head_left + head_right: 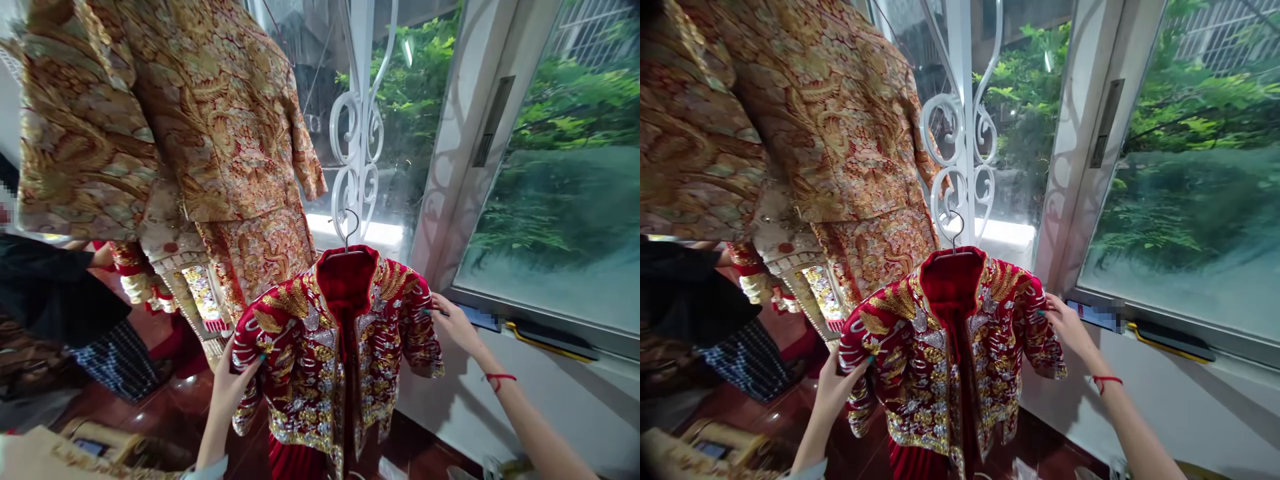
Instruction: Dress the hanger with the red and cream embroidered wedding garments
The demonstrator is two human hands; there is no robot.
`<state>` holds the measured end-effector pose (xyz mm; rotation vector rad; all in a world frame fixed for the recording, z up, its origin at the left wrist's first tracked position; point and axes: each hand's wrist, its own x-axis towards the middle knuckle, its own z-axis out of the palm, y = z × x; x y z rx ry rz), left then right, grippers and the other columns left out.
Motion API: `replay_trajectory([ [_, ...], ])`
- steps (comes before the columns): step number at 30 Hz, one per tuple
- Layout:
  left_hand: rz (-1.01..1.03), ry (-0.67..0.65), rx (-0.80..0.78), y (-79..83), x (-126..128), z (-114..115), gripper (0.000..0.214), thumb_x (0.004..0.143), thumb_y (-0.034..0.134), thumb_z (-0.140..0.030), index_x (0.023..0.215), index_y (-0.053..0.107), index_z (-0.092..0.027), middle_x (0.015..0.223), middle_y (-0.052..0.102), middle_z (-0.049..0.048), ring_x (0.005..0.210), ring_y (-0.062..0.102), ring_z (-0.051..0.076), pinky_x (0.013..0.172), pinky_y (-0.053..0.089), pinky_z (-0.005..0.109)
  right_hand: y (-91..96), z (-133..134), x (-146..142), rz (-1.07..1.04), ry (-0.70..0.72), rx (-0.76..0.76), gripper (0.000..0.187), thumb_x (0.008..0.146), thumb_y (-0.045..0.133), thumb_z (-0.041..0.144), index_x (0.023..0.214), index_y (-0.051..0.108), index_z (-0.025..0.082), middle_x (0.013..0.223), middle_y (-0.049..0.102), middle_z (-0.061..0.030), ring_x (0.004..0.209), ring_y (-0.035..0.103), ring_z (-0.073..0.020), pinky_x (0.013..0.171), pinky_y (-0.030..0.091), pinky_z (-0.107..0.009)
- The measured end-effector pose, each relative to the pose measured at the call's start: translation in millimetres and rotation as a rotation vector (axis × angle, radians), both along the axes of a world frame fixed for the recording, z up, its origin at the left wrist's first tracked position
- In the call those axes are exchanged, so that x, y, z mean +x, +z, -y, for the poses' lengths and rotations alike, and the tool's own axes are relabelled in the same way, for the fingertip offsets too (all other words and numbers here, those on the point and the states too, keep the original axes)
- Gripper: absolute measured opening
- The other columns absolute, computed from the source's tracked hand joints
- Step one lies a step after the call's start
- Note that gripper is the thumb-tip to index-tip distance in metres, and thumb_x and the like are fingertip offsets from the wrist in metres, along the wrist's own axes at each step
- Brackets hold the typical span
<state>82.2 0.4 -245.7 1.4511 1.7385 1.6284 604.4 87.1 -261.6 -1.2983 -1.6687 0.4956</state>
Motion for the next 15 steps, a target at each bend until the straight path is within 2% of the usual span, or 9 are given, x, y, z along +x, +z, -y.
replay_trajectory([
  [2, -0.032, 0.12, 0.048, -3.8, 9.9, 3.1, 0.058, 0.065, 0.073, -0.052, 0.109, 0.064, -0.015, 0.096, 0.071, 0.0078, 0.088, 0.066, 0.028, 0.08, 0.055, 0.04, -6.2, -3.1, -5.9, 0.055, -0.097, 0.057, 0.038, 0.087, 0.046, 0.033, 0.116, 0.065, 0.018, 0.108, 0.073, -0.0132, 0.097, 0.068, -0.0287, 0.087, 0.052, -0.043],
  [5, -0.055, 0.272, 0.095, -4.6, 20.8, 3.3, 0.04, 0.071, 0.068, -0.05, 0.091, 0.065, -0.016, 0.077, 0.068, 0.003, 0.073, 0.062, 0.022, 0.071, 0.053, 0.035, -2.2, -2.1, -20.8, 0.08, -0.277, 0.096, 0.039, 0.088, 0.04, 0.032, 0.111, 0.067, 0.018, 0.106, 0.074, -0.0137, 0.091, 0.067, -0.0303, 0.081, 0.051, -0.043],
  [7, -0.081, 0.264, 0.089, -3.0, 21.8, 3.2, 0.035, 0.074, 0.065, -0.049, 0.087, 0.064, -0.016, 0.073, 0.065, 0.0022, 0.069, 0.059, 0.021, 0.068, 0.051, 0.034, 1.1, 4.2, -31.8, 0.065, -0.326, 0.076, 0.041, 0.089, 0.037, 0.034, 0.115, 0.065, 0.018, 0.108, 0.072, -0.0143, 0.093, 0.067, -0.0302, 0.083, 0.05, -0.044],
  [9, -0.116, 0.256, 0.132, -5.0, 20.9, 8.3, 0.038, 0.075, 0.064, -0.048, 0.097, 0.062, -0.016, 0.083, 0.065, 0.0041, 0.075, 0.06, 0.022, 0.072, 0.051, 0.035, -5.4, 18.1, -42.9, -0.008, -0.328, 0.079, 0.045, 0.09, 0.04, 0.038, 0.125, 0.059, 0.018, 0.119, 0.068, -0.0149, 0.103, 0.064, -0.0297, 0.09, 0.049, -0.044],
  [11, -0.177, 0.386, 0.274, -18.9, 25.5, 23.4, 0.044, 0.075, 0.064, -0.047, 0.107, 0.057, -0.018, 0.097, 0.062, 0.0071, 0.087, 0.06, 0.025, 0.08, 0.051, 0.04, -29.4, 42.2, -55.2, -0.138, -0.408, 0.099, 0.052, 0.089, 0.045, 0.045, 0.132, 0.049, 0.017, 0.131, 0.059, -0.0161, 0.116, 0.059, -0.0295, 0.098, 0.046, -0.044],
  [13, -0.283, 0.569, 0.414, -49.3, 42.5, 46.5, 0.044, 0.073, 0.066, -0.046, 0.105, 0.052, -0.02, 0.101, 0.057, 0.0083, 0.093, 0.058, 0.028, 0.085, 0.049, 0.045, -70.2, 74.0, -71.1, -0.246, -0.578, 0.056, 0.054, 0.088, 0.046, 0.05, 0.13, 0.046, 0.016, 0.131, 0.056, -0.0182, 0.116, 0.057, -0.0311, 0.099, 0.046, -0.045],
  [14, -0.363, 0.547, 0.401, -69.6, 56.4, 58.1, 0.041, 0.071, 0.068, -0.045, 0.1, 0.051, -0.021, 0.095, 0.056, 0.0069, 0.089, 0.057, 0.028, 0.082, 0.049, 0.046, -93.4, 90.2, -80.9, -0.257, -0.642, -0.018, 0.05, 0.088, 0.044, 0.052, 0.123, 0.049, 0.016, 0.123, 0.058, -0.0187, 0.11, 0.06, -0.0325, 0.095, 0.048, -0.046],
  [15, -0.435, 0.427, 0.324, -91.6, 73.2, 67.7, 0.037, 0.072, 0.067, -0.042, 0.098, 0.051, -0.022, 0.092, 0.056, 0.0061, 0.084, 0.057, 0.027, 0.078, 0.05, 0.045, -115.4, 104.7, -92.2, -0.238, -0.636, -0.108, 0.046, 0.087, 0.044, 0.054, 0.115, 0.05, 0.017, 0.115, 0.06, -0.018, 0.102, 0.063, -0.0326, 0.089, 0.05, -0.045],
])
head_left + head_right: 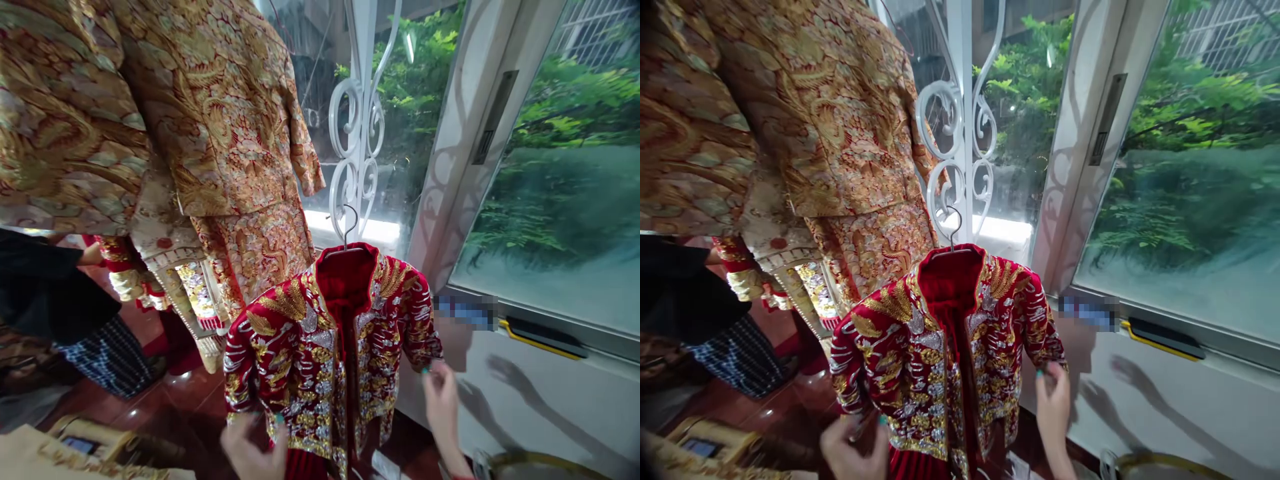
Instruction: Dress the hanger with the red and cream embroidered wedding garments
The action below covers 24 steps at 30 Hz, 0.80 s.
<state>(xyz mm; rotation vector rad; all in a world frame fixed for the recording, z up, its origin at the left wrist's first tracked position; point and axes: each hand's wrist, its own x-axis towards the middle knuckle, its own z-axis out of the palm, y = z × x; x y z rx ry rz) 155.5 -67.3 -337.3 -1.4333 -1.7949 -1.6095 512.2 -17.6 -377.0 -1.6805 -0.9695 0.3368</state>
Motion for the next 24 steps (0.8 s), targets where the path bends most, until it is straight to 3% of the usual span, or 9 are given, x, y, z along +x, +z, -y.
replay_trajectory([
  [1, -0.046, -0.11, -0.137, -21.4, 18.7, 6.3, 0.033, 0.073, 0.065, -0.04, 0.098, 0.051, -0.023, 0.091, 0.057, 0.0064, 0.084, 0.059, 0.027, 0.077, 0.051, 0.044, -18.2, 11.8, -12.5, -0.007, 0.066, -0.084, 0.043, 0.086, 0.047, 0.056, 0.108, 0.05, 0.019, 0.108, 0.062, -0.016, 0.092, 0.066, -0.0317, 0.082, 0.053, -0.043],
  [3, -0.069, -0.152, -0.299, -55.0, 56.5, 6.7, 0.025, 0.076, 0.061, -0.037, 0.093, 0.05, -0.023, 0.086, 0.058, 0.0068, 0.08, 0.06, 0.028, 0.073, 0.052, 0.043, -36.5, 24.9, -40.7, 0.067, 0.139, -0.184, 0.039, 0.083, 0.052, 0.057, 0.102, 0.048, 0.023, 0.103, 0.063, -0.0134, 0.088, 0.067, -0.032, 0.071, 0.054, -0.041],
  [5, -0.071, -0.123, -0.412, -68.9, 86.1, -7.1, 0.025, 0.077, 0.06, -0.036, 0.093, 0.051, -0.02, 0.086, 0.06, 0.0093, 0.078, 0.063, 0.029, 0.071, 0.053, 0.043, -28.1, 22.8, -70.5, 0.218, 0.194, -0.203, 0.036, 0.081, 0.057, 0.054, 0.099, 0.046, 0.026, 0.101, 0.063, -0.0113, 0.091, 0.066, -0.0323, 0.069, 0.053, -0.039],
  [8, -0.058, -0.07, -0.557, -59.2, 106.0, -35.8, 0.022, 0.08, 0.057, -0.031, 0.097, 0.053, -0.017, 0.091, 0.065, 0.0128, 0.085, 0.067, 0.03, 0.075, 0.054, 0.042, 10.2, -0.2, -108.1, 0.463, 0.265, -0.22, 0.026, 0.083, 0.059, 0.045, 0.094, 0.046, 0.025, 0.094, 0.065, -0.0095, 0.092, 0.065, -0.0305, 0.071, 0.052, -0.037],
  [11, -0.014, -0.089, -0.663, -42.7, 104.5, -52.3, 0.019, 0.086, 0.048, -0.025, 0.102, 0.054, -0.016, 0.097, 0.069, 0.0135, 0.088, 0.071, 0.028, 0.075, 0.054, 0.038, 37.9, -23.6, -123.3, 0.598, 0.288, -0.35, 0.021, 0.087, 0.057, 0.037, 0.097, 0.054, 0.019, 0.093, 0.069, -0.0129, 0.088, 0.069, -0.0304, 0.071, 0.051, -0.036],
  [15, -0.01, -0.161, -0.667, -34.6, 98.5, -54.1, 0.022, 0.087, 0.049, -0.033, 0.102, 0.055, -0.017, 0.096, 0.073, 0.0131, 0.089, 0.072, 0.029, 0.074, 0.054, 0.037, 42.4, -28.5, -115.6, 0.645, 0.36, -0.378, 0.024, 0.09, 0.051, 0.035, 0.102, 0.059, 0.016, 0.096, 0.072, -0.0141, 0.089, 0.071, -0.0287, 0.072, 0.05, -0.033],
  [18, -0.006, -0.126, -0.613, -29.3, 103.0, -55.7, 0.033, 0.083, 0.055, -0.046, 0.1, 0.055, -0.018, 0.098, 0.073, 0.0139, 0.09, 0.072, 0.031, 0.072, 0.054, 0.037, 43.6, -26.0, -112.4, 0.652, 0.374, -0.387, 0.026, 0.088, 0.052, 0.033, 0.104, 0.061, 0.014, 0.094, 0.073, -0.0141, 0.086, 0.072, -0.0279, 0.07, 0.05, -0.032],
  [24, 0.031, -0.099, -0.651, -21.5, 107.2, -65.5, 0.018, 0.088, 0.048, -0.032, 0.098, 0.055, -0.02, 0.09, 0.074, 0.0101, 0.084, 0.074, 0.027, 0.066, 0.052, 0.032, 58.6, -43.1, -120.3, 0.651, 0.38, -0.513, 0.032, 0.092, 0.05, 0.039, 0.092, 0.065, 0.011, 0.087, 0.073, -0.0189, 0.083, 0.073, -0.0316, 0.071, 0.051, -0.036],
])
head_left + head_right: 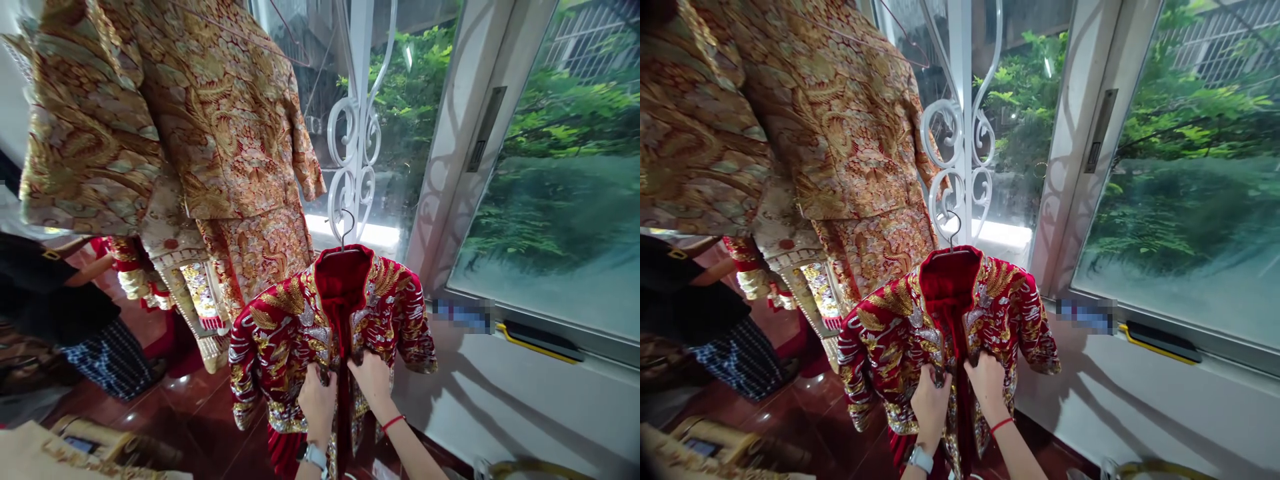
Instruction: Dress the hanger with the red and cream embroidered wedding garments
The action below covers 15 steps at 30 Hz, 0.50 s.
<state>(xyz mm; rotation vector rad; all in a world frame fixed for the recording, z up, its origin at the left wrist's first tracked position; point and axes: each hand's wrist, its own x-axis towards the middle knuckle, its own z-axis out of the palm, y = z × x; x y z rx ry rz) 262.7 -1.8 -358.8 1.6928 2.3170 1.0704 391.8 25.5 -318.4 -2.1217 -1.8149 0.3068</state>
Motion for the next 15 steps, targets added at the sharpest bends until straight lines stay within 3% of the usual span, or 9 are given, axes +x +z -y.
replay_trajectory([
  [3, -0.005, -0.023, -0.004, -1.1, -9.1, -0.3, 0.028, 0.09, 0.041, -0.029, 0.108, 0.057, -0.015, 0.096, 0.074, 0.0157, 0.081, 0.074, 0.028, 0.064, 0.053, 0.034, 5.2, -0.2, 8.9, -0.001, 0.035, -0.004, 0.03, 0.095, 0.044, 0.03, 0.093, 0.066, 0.01, 0.088, 0.073, -0.0192, 0.083, 0.072, -0.03, 0.071, 0.05, -0.035],
  [7, 0.117, -0.084, 0.147, 10.2, -7.1, 13.5, 0.034, 0.088, 0.037, -0.029, 0.107, 0.062, -0.016, 0.101, 0.074, 0.0174, 0.087, 0.073, 0.029, 0.072, 0.056, 0.038, 0.5, 26.3, 37.7, -0.064, 0.161, 0.022, 0.033, 0.095, 0.035, 0.02, 0.103, 0.067, 0.016, 0.094, 0.074, -0.0118, 0.087, 0.071, -0.0233, 0.075, 0.049, -0.029],
  [11, 0.275, -0.269, 0.176, 39.3, 36.4, 43.0, 0.031, 0.087, 0.038, -0.028, 0.096, 0.066, -0.022, 0.086, 0.073, 0.0117, 0.078, 0.071, 0.027, 0.072, 0.055, 0.038, -32.3, 66.1, 58.4, -0.161, 0.399, 0.037, 0.033, 0.087, 0.044, 0.02, 0.109, 0.068, 0.022, 0.104, 0.073, -0.0104, 0.093, 0.07, -0.0245, 0.08, 0.05, -0.029],
  [15, 0.358, -0.505, -0.031, 59.8, 70.1, 53.0, 0.043, 0.083, 0.041, -0.022, 0.118, 0.064, -0.017, 0.11, 0.072, 0.016, 0.097, 0.069, 0.027, 0.085, 0.053, 0.036, -62.9, 88.6, 60.6, -0.109, 0.488, -0.087, 0.031, 0.077, 0.053, 0.017, 0.102, 0.071, 0.021, 0.1, 0.074, -0.0115, 0.086, 0.071, -0.0271, 0.073, 0.052, -0.03],
])
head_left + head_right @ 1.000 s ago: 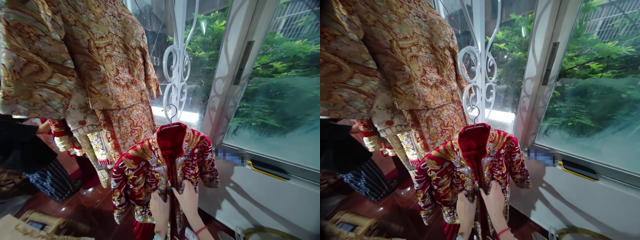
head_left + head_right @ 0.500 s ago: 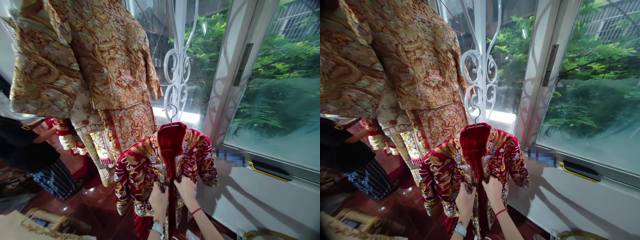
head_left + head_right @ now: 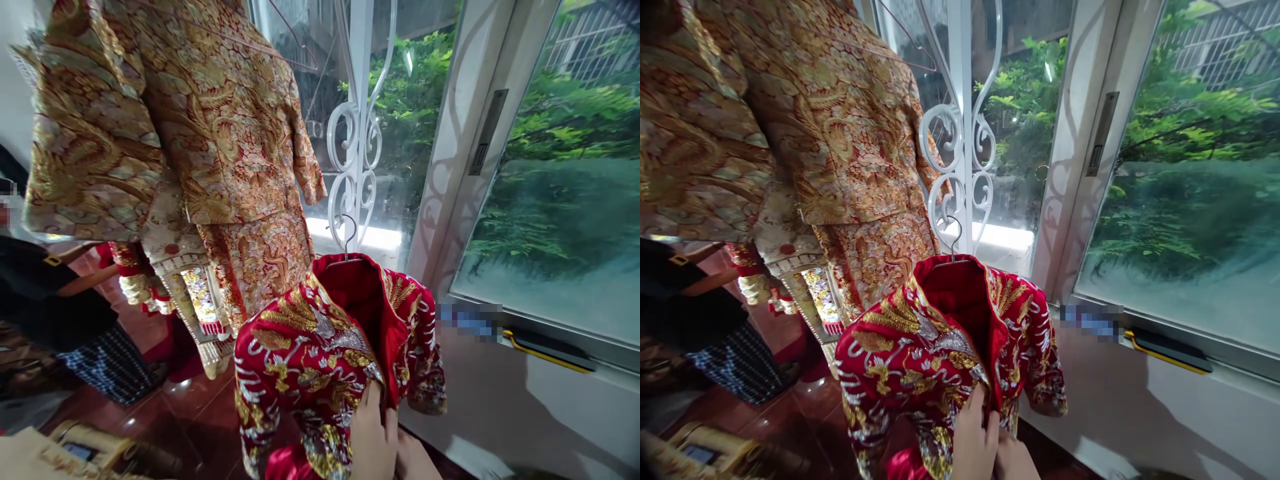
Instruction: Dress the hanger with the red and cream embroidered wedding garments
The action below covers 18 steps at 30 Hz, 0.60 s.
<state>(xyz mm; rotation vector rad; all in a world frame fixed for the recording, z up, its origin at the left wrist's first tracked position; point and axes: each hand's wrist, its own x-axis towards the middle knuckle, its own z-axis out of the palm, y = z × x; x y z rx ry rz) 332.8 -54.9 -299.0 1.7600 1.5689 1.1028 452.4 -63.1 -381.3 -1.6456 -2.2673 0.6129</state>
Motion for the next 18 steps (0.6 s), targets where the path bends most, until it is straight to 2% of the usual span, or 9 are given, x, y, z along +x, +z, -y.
replay_trajectory([
  [2, 0.041, -0.007, -0.103, -0.3, -5.8, -7.5, 0.049, 0.081, 0.042, -0.02, 0.125, 0.06, -0.013, 0.121, 0.068, 0.0178, 0.11, 0.065, 0.027, 0.096, 0.049, 0.037, 0.2, 3.2, -1.6, 0.031, 0.013, 0.039, 0.032, 0.078, 0.051, 0.014, 0.104, 0.07, 0.019, 0.101, 0.073, -0.0124, 0.088, 0.071, -0.027, 0.075, 0.052, -0.03],
  [4, 0.075, 0.016, -0.16, -6.3, -21.6, -18.2, 0.05, 0.079, 0.045, -0.019, 0.126, 0.06, -0.012, 0.124, 0.068, 0.0174, 0.115, 0.063, 0.028, 0.101, 0.047, 0.038, 11.3, 3.5, -6.8, 0.08, 0.02, 0.091, 0.03, 0.083, 0.048, 0.013, 0.104, 0.069, 0.018, 0.099, 0.073, -0.0123, 0.089, 0.071, -0.026, 0.075, 0.051, -0.03],
  [9, 0.153, -0.163, -0.103, -22.1, -53.6, -37.2, 0.045, 0.079, 0.047, -0.016, 0.122, 0.06, -0.015, 0.111, 0.072, 0.0139, 0.097, 0.068, 0.023, 0.093, 0.05, 0.035, 55.1, -4.7, -41.0, 0.162, -0.028, 0.095, 0.028, 0.089, 0.044, 0.01, 0.101, 0.068, 0.017, 0.09, 0.073, -0.0106, 0.082, 0.072, -0.0246, 0.07, 0.05, -0.029],
  [11, 0.158, -0.171, -0.078, -24.0, -58.4, -40.7, 0.037, 0.079, 0.045, -0.014, 0.112, 0.062, -0.016, 0.104, 0.072, 0.013, 0.089, 0.067, 0.022, 0.087, 0.051, 0.034, 66.4, -10.7, -53.6, 0.177, -0.061, 0.09, 0.028, 0.09, 0.042, 0.008, 0.101, 0.067, 0.015, 0.089, 0.073, -0.0116, 0.081, 0.072, -0.0254, 0.068, 0.05, -0.029],
  [15, 0.174, -0.157, -0.025, -27.0, -66.1, -41.6, 0.021, 0.082, 0.047, -0.019, 0.097, 0.061, -0.018, 0.089, 0.07, 0.0082, 0.08, 0.065, 0.02, 0.078, 0.052, 0.033, 67.6, -17.6, -58.6, 0.101, -0.038, 0.106, 0.027, 0.09, 0.042, 0.007, 0.102, 0.065, 0.016, 0.09, 0.073, -0.0108, 0.083, 0.072, -0.0243, 0.07, 0.049, -0.029],
  [18, 0.153, -0.11, 0.024, -37.3, -75.4, -34.4, 0.022, 0.086, 0.048, -0.027, 0.102, 0.06, -0.02, 0.096, 0.07, 0.0087, 0.089, 0.065, 0.022, 0.082, 0.053, 0.037, 53.5, -15.0, -51.1, 0.001, -0.058, 0.129, 0.024, 0.089, 0.049, 0.012, 0.108, 0.06, 0.02, 0.097, 0.073, -0.0074, 0.087, 0.072, -0.0238, 0.071, 0.049, -0.029],
])
